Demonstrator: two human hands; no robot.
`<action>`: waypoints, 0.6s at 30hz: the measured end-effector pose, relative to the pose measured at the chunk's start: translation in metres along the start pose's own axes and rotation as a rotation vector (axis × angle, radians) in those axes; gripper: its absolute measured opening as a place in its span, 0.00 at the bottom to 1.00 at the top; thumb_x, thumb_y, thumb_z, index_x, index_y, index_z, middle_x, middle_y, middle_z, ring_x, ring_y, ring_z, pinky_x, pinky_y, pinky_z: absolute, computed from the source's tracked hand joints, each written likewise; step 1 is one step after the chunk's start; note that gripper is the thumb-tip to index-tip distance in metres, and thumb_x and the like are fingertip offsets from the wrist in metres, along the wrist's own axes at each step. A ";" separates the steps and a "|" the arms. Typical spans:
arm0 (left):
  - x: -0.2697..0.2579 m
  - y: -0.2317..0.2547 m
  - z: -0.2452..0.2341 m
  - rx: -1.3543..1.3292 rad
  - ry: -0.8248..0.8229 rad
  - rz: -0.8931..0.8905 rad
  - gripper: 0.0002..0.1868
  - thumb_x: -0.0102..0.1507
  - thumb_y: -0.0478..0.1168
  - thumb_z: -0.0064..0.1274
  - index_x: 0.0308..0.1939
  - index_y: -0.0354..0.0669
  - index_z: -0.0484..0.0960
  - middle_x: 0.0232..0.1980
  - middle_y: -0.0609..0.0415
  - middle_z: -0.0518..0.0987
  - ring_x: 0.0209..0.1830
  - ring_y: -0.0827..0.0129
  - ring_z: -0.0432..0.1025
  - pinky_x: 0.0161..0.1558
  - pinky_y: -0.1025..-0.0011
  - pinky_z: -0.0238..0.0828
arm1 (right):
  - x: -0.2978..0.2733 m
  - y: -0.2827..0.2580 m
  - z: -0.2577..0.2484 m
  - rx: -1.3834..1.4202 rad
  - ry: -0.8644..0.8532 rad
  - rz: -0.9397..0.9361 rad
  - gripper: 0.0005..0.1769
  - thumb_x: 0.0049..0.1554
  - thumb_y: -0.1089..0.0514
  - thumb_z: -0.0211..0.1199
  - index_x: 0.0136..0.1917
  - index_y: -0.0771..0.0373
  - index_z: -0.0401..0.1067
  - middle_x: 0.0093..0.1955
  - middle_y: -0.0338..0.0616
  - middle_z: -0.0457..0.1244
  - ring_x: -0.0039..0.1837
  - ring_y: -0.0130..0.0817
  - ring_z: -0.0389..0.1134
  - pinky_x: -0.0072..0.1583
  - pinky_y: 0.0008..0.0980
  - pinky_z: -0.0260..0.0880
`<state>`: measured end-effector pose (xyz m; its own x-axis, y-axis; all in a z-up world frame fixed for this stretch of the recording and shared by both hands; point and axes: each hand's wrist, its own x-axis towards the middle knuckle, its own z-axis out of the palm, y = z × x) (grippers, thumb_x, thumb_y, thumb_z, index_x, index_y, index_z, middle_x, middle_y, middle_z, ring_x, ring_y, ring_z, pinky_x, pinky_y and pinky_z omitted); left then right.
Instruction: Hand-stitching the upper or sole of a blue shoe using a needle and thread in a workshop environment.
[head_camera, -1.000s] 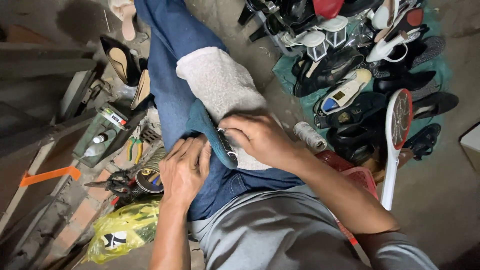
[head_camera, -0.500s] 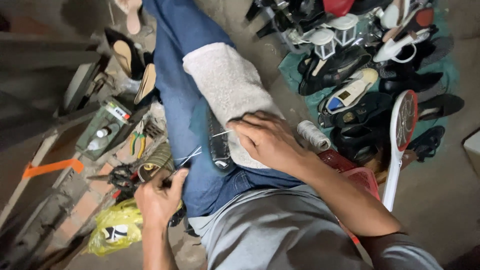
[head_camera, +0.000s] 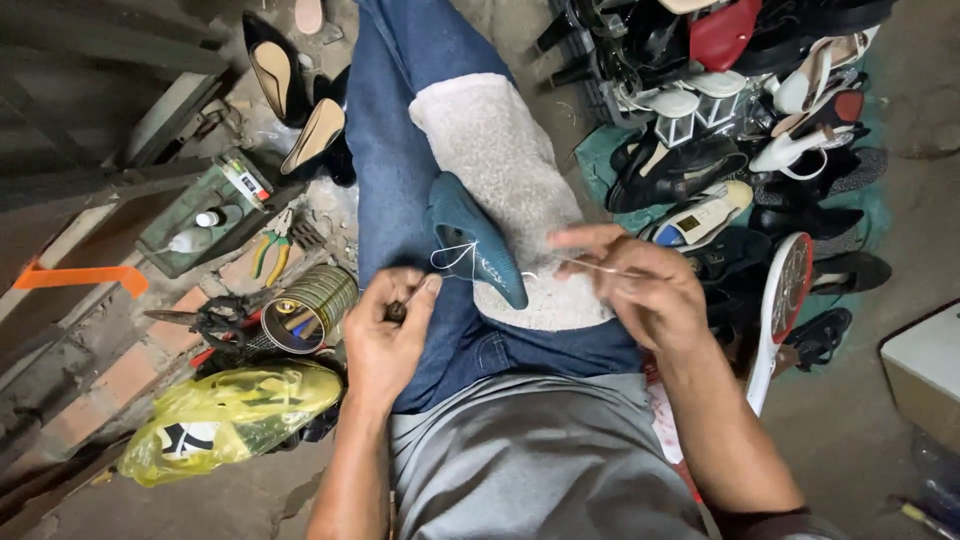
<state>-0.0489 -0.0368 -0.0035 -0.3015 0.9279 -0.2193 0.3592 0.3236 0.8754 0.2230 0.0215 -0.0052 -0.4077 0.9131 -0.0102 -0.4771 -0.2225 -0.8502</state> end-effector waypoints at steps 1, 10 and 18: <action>0.001 0.002 0.004 -0.001 0.005 0.002 0.03 0.62 0.35 0.65 0.36 0.44 0.86 0.16 0.54 0.73 0.18 0.74 0.65 0.24 0.73 0.64 | 0.000 0.008 -0.003 -0.001 -0.006 -0.002 0.11 0.59 0.58 0.52 0.43 0.62 0.74 0.71 0.67 0.61 0.66 0.51 0.68 0.62 0.48 0.71; -0.002 0.026 0.019 -0.185 -0.240 0.048 0.04 0.58 0.31 0.63 0.33 0.44 0.86 0.23 0.53 0.81 0.22 0.70 0.69 0.31 0.66 0.71 | 0.019 0.008 0.032 -0.746 -0.065 0.173 0.43 0.49 0.57 0.78 0.74 0.68 0.63 0.67 0.58 0.62 0.46 0.42 0.69 0.39 0.34 0.69; 0.015 0.025 0.031 0.083 -0.128 -0.122 0.06 0.58 0.43 0.67 0.31 0.46 0.89 0.25 0.48 0.84 0.28 0.56 0.81 0.29 0.65 0.73 | 0.018 0.011 0.024 -0.761 -0.026 0.305 0.39 0.50 0.51 0.77 0.70 0.64 0.69 0.39 0.52 0.66 0.34 0.36 0.63 0.34 0.34 0.63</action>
<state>-0.0176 -0.0091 0.0018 -0.2345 0.8951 -0.3791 0.4003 0.4443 0.8014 0.1920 0.0272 -0.0017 -0.4569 0.8394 -0.2943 0.3123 -0.1584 -0.9367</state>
